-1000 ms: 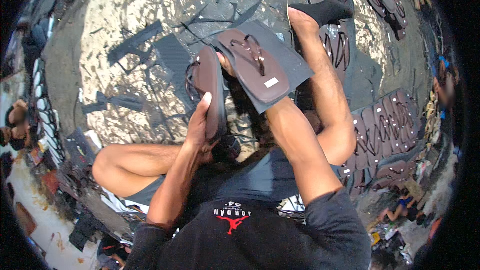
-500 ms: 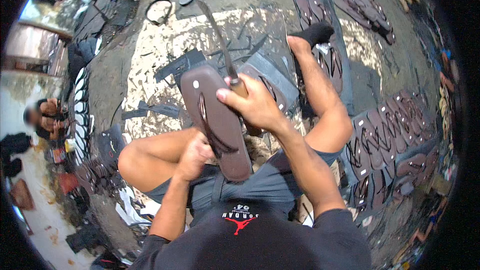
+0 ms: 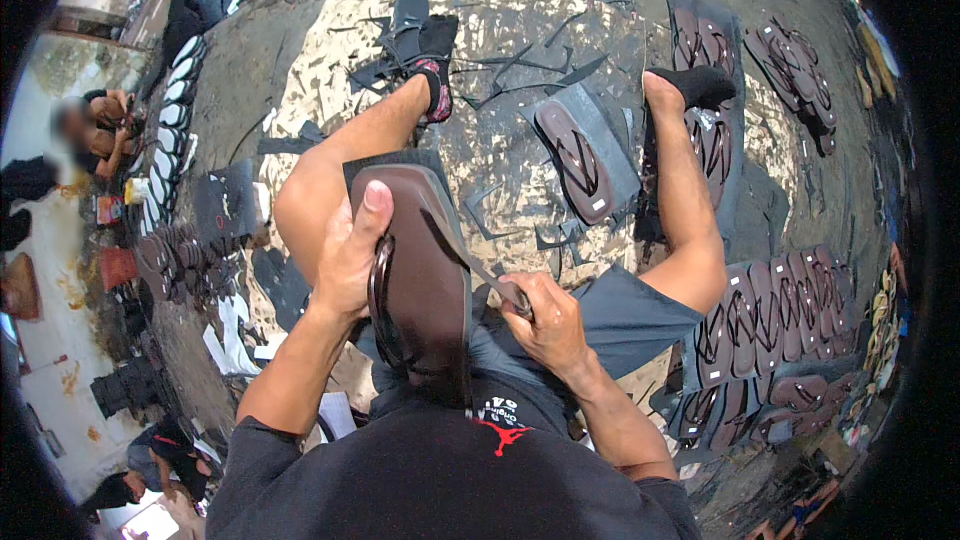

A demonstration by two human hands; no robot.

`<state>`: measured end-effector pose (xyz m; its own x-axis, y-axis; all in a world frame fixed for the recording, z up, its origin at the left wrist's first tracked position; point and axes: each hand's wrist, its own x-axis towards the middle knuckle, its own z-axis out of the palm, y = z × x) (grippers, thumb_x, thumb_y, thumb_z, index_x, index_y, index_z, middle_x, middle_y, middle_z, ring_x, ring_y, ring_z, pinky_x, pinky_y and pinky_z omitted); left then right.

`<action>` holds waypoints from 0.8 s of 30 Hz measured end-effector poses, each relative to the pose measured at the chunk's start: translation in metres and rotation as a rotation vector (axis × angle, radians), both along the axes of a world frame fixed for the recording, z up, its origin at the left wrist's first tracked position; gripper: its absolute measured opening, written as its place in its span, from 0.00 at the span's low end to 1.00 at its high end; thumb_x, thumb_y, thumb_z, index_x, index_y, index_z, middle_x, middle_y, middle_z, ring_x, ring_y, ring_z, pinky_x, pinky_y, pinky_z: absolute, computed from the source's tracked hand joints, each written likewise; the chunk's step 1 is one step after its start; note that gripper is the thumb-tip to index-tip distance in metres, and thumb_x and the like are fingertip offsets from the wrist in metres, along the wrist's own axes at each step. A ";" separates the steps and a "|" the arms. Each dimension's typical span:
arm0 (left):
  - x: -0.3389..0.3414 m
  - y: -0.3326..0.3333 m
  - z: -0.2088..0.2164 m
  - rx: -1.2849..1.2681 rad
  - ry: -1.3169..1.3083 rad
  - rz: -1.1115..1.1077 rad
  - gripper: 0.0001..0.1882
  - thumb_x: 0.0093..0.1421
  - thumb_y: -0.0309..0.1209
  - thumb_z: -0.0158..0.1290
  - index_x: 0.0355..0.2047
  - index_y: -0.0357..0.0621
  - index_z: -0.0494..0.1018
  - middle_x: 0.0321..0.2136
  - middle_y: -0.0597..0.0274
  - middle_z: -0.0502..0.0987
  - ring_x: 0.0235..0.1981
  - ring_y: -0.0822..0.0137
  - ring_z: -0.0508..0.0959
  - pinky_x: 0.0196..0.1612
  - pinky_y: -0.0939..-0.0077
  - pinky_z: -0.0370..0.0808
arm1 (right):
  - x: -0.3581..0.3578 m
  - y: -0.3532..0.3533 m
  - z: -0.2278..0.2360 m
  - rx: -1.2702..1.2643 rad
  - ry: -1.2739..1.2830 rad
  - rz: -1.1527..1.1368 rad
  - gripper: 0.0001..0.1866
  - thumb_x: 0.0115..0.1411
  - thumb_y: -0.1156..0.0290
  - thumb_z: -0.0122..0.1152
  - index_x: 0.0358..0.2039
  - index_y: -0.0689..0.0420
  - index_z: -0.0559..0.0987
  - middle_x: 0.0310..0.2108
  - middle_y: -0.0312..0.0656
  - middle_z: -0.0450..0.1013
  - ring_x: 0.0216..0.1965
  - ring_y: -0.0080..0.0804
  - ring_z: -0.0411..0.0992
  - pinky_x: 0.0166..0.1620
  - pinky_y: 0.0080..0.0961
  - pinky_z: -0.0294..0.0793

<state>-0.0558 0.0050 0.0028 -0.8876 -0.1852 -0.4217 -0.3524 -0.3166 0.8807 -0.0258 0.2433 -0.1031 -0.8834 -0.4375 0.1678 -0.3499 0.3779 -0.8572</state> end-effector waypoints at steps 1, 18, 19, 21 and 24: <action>0.004 0.000 -0.003 -0.059 0.022 -0.025 0.30 0.67 0.55 0.56 0.52 0.38 0.72 0.41 0.63 0.79 0.39 0.72 0.79 0.44 0.76 0.78 | -0.004 -0.003 0.001 -0.010 0.001 -0.003 0.23 0.53 0.79 0.70 0.50 0.57 0.76 0.37 0.48 0.77 0.33 0.48 0.78 0.36 0.37 0.78; 0.009 -0.029 -0.001 0.031 -0.072 -0.274 0.35 0.58 0.51 0.67 0.53 0.34 0.74 0.48 0.58 0.79 0.52 0.64 0.77 0.58 0.67 0.71 | -0.120 -0.032 0.099 0.052 -0.029 0.384 0.22 0.52 0.74 0.68 0.48 0.58 0.77 0.35 0.48 0.76 0.37 0.50 0.78 0.41 0.42 0.77; 0.008 -0.031 -0.003 0.016 -0.047 -0.284 0.33 0.59 0.49 0.67 0.53 0.34 0.74 0.47 0.58 0.80 0.51 0.64 0.77 0.58 0.67 0.71 | -0.119 -0.018 0.097 0.115 -0.035 0.398 0.22 0.52 0.73 0.69 0.48 0.56 0.76 0.35 0.47 0.75 0.37 0.50 0.77 0.40 0.42 0.78; 0.008 -0.027 -0.007 -0.043 0.017 -0.301 0.30 0.59 0.51 0.66 0.48 0.35 0.76 0.41 0.61 0.81 0.44 0.67 0.79 0.50 0.70 0.74 | -0.112 0.009 0.092 0.242 -0.059 0.421 0.22 0.52 0.71 0.70 0.48 0.52 0.75 0.35 0.45 0.75 0.38 0.51 0.77 0.38 0.44 0.78; 0.010 -0.014 -0.007 -0.040 0.091 -0.304 0.30 0.58 0.53 0.66 0.44 0.36 0.77 0.37 0.62 0.83 0.38 0.68 0.80 0.42 0.72 0.77 | -0.116 0.020 0.094 0.366 -0.063 0.491 0.22 0.53 0.70 0.70 0.47 0.52 0.73 0.35 0.45 0.74 0.37 0.51 0.77 0.36 0.45 0.77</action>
